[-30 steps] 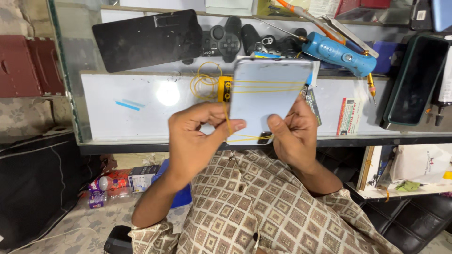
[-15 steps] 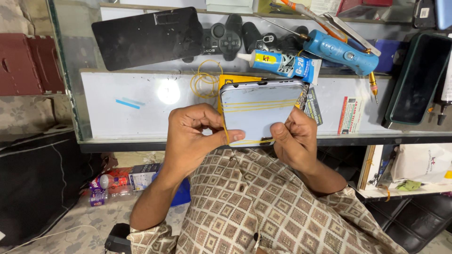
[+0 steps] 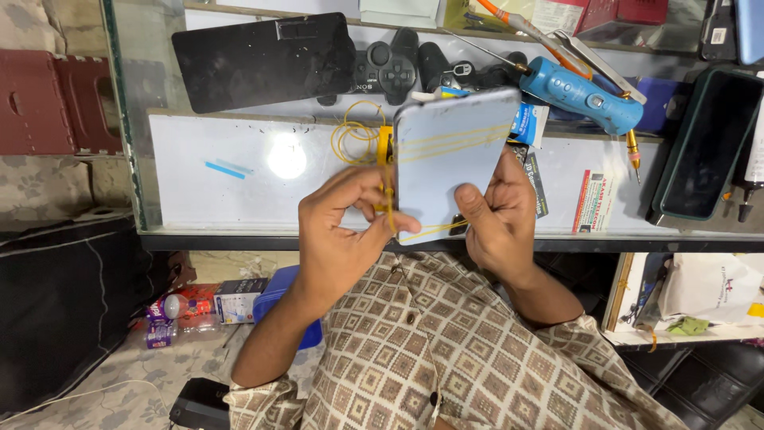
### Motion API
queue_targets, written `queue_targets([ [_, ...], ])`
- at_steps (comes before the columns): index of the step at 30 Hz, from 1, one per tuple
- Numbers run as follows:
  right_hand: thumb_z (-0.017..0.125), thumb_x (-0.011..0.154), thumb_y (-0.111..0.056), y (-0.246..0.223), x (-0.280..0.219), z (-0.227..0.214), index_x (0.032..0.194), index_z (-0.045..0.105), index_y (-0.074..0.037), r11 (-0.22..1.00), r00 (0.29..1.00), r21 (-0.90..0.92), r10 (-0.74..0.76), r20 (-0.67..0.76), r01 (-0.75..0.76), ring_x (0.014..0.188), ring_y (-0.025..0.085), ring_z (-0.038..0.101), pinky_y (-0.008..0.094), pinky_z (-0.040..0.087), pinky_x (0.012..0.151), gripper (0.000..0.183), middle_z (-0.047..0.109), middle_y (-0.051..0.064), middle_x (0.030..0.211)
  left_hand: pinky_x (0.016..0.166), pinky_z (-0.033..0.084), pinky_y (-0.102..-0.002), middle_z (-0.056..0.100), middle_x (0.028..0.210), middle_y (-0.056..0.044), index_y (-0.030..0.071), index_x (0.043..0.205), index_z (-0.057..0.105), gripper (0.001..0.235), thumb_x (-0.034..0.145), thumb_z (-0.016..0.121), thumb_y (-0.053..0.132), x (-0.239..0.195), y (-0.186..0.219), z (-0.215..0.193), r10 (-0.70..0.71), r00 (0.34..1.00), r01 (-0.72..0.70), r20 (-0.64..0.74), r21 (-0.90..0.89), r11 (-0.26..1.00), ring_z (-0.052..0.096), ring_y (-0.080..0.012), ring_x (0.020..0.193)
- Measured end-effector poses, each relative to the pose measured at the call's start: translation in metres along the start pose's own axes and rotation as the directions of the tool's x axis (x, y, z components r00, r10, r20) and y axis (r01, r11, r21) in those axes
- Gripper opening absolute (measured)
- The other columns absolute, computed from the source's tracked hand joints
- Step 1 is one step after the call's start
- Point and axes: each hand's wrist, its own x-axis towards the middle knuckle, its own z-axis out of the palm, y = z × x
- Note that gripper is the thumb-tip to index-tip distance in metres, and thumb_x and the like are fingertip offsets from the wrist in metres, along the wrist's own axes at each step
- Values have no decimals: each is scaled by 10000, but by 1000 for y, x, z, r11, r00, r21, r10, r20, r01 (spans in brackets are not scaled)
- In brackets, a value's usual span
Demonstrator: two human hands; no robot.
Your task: The person places a smartphone on a screen protector package and wraps multiple rubber bands around both items to secure them together. They then briefly wipe the back of the smartphone with a green cloth.
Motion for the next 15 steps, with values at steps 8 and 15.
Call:
queue_targets([
  [8,708,999,-18,-23,0,-10,1250,632,106,949,948,-250,247,201,-195,988,94,656,227,530,851,290,734,100,1075,1065,600,-318,533,1409,-137,27,1492,427,954,748,964,291,3,17,-22,187,981,-187,50,4,982,610,-214,1323],
  [15,734,928,-3,-54,5,-21,1216,687,96,875,931,-462,279,237,-144,889,87,703,224,558,772,308,787,104,991,1036,615,-335,551,1399,-145,27,1484,444,951,757,1001,286,-2,24,-29,158,972,-166,171,29,986,648,-204,1308],
])
